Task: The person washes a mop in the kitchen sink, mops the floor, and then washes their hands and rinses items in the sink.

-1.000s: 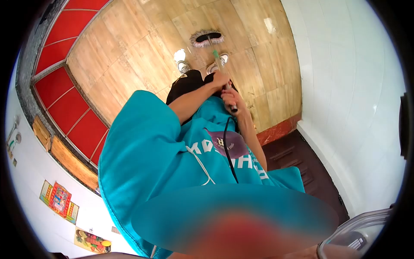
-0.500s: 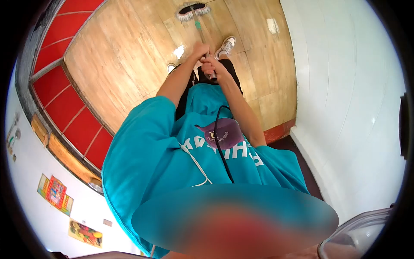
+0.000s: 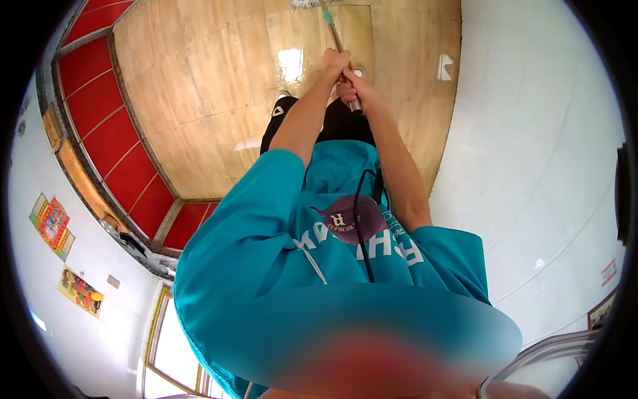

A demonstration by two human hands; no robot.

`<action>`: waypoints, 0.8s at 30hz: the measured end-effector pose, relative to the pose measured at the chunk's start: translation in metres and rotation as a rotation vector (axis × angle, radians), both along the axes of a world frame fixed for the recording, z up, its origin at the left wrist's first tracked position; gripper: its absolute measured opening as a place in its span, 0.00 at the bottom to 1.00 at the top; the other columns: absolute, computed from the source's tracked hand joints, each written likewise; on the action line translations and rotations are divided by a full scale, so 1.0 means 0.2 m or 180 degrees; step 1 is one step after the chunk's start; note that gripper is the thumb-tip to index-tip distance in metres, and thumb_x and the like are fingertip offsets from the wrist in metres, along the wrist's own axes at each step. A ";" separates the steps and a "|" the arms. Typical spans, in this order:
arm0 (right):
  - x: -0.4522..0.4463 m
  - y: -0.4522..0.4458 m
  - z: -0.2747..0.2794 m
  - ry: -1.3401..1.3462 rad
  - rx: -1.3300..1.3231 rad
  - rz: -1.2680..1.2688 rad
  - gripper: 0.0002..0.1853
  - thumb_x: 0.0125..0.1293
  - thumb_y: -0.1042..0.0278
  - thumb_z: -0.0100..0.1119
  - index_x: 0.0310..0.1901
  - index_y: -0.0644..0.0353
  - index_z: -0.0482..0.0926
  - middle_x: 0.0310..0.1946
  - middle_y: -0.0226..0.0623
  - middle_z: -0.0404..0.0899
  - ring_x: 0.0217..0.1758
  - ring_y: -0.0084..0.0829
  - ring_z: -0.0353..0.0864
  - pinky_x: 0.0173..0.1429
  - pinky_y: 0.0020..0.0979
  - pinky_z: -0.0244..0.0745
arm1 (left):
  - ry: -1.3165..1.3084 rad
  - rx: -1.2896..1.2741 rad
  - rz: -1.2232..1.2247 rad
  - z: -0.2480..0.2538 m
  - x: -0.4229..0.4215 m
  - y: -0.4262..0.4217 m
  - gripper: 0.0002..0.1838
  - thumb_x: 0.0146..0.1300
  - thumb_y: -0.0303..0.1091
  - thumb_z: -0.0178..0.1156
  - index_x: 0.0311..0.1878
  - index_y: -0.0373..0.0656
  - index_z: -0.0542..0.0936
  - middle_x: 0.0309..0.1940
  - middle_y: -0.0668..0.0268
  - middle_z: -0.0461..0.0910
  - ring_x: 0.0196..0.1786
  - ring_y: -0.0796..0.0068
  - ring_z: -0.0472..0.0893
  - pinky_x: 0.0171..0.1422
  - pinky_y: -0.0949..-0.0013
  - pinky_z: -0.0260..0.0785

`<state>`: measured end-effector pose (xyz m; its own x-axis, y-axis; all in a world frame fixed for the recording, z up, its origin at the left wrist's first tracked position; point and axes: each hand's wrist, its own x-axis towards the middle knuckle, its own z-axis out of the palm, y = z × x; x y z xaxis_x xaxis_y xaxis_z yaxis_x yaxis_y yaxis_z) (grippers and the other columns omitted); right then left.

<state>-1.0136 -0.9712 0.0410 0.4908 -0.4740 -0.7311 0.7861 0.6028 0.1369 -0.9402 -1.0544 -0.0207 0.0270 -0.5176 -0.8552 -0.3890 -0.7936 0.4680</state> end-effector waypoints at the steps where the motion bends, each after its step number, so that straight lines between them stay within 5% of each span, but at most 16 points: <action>1: -0.02 0.00 0.02 0.0053 0.0009 0.0248 0.15 0.65 0.55 0.50 0.25 0.53 0.64 0.14 0.20 0.57 0.12 0.11 0.54 0.12 0.14 0.47 | 0.0022 -0.0014 0.0040 0.00 -0.02 0.00 0.11 0.49 0.29 0.55 0.19 0.29 0.74 0.15 0.56 0.75 0.16 0.67 0.76 0.17 0.66 0.67; 11: 0.22 0.10 0.06 0.0106 -0.0083 0.1346 0.24 0.65 0.39 0.40 0.24 0.52 0.60 0.11 0.20 0.54 0.09 0.11 0.50 0.11 0.15 0.46 | -0.0234 -0.0411 0.0791 -0.05 0.29 0.26 0.09 0.46 0.26 0.55 0.20 0.28 0.75 0.14 0.55 0.75 0.16 0.67 0.77 0.18 0.65 0.69; 17: 0.58 0.22 0.04 -0.0085 0.0034 0.1759 0.24 0.68 0.42 0.35 0.26 0.54 0.58 0.11 0.21 0.52 0.11 0.15 0.52 0.14 0.18 0.47 | -0.0382 -0.0396 0.1264 -0.14 0.71 0.44 0.08 0.47 0.26 0.55 0.21 0.28 0.75 0.15 0.55 0.76 0.16 0.68 0.77 0.19 0.67 0.70; 19: 0.74 0.32 0.04 -0.0075 0.0140 0.1668 0.23 0.68 0.43 0.37 0.27 0.55 0.59 0.12 0.22 0.53 0.11 0.15 0.53 0.14 0.18 0.48 | -0.0571 -0.0491 0.1110 -0.28 0.89 0.54 0.09 0.48 0.27 0.56 0.24 0.28 0.76 0.17 0.55 0.76 0.16 0.68 0.77 0.19 0.67 0.70; 23: 0.97 0.50 0.02 0.0050 0.0136 0.1632 0.21 0.67 0.47 0.43 0.31 0.59 0.62 0.16 0.23 0.56 0.14 0.13 0.54 0.14 0.14 0.49 | -0.0084 -0.0206 0.0940 -0.03 1.15 0.66 0.14 0.50 0.29 0.56 0.32 0.23 0.75 0.23 0.53 0.78 0.21 0.67 0.79 0.23 0.67 0.73; 24: 1.00 0.53 0.03 0.0105 0.0218 0.1569 0.20 0.67 0.48 0.44 0.31 0.59 0.62 0.16 0.24 0.56 0.13 0.14 0.54 0.14 0.16 0.49 | 0.0001 -0.0239 0.0931 -0.13 1.20 0.72 0.15 0.50 0.30 0.56 0.33 0.22 0.75 0.23 0.53 0.78 0.23 0.66 0.80 0.25 0.67 0.74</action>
<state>-0.8129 -0.8653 0.0467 0.6205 -0.1416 -0.7714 0.4144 0.8942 0.1691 -0.7004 -0.9111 -0.0469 0.1842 -0.5497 -0.8148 -0.1488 -0.8350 0.5297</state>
